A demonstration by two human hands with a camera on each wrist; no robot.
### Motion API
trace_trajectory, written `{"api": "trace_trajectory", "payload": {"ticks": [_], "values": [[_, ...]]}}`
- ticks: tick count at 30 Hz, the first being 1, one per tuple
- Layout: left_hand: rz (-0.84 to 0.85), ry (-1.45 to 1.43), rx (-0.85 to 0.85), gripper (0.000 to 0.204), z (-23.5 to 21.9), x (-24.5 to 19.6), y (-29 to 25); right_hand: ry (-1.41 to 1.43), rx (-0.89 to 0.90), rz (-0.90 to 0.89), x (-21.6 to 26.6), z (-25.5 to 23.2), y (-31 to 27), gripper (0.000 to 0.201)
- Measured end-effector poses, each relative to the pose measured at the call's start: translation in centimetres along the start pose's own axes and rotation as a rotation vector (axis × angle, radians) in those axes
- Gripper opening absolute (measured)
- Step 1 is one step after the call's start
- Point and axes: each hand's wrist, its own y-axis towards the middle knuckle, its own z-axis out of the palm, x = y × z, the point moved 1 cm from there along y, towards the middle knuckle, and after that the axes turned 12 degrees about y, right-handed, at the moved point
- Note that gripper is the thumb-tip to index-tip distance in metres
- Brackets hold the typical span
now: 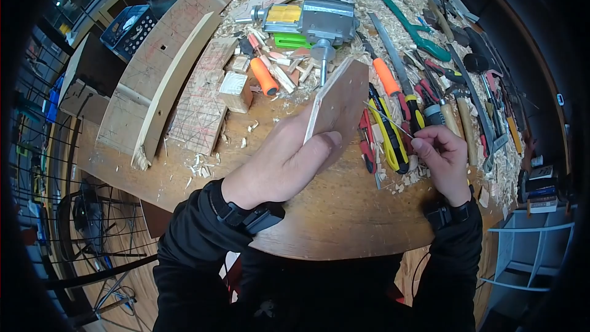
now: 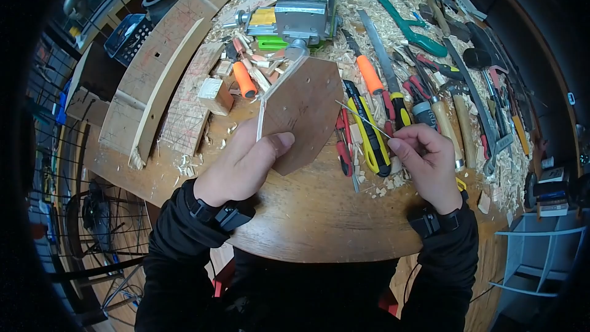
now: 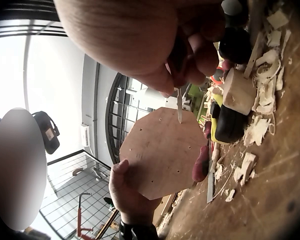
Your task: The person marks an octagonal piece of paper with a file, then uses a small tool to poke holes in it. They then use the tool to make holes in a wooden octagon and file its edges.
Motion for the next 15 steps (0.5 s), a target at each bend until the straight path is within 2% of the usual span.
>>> {"api": "trace_trajectory", "payload": {"ticks": [7, 9, 10, 12, 15], "values": [[0.024, 0.01, 0.003, 0.041, 0.15, -0.18, -0.06, 0.001, 0.001, -0.002, 0.14, 0.06, -0.02, 0.011], [0.024, 0.027, 0.044, 0.023, 0.52, -0.14, -0.27, -0.006, -0.001, 0.008, 0.22, 0.04, -0.02, 0.011], [0.024, 0.026, 0.044, 0.023, 0.63, 0.02, -0.22, -0.012, -0.001, 0.017, 0.25, 0.06, -0.01, 0.011], [0.136, 0.148, 0.012, 0.021, 0.83, 0.33, -0.1, -0.02, 0.005, 0.022, 0.3, -0.01, -0.01, 0.011], [0.125, 0.14, 0.041, 0.023, 0.76, 0.46, -0.07, -0.024, 0.017, 0.031, 0.41, 0.06, -0.06, 0.01]]}}
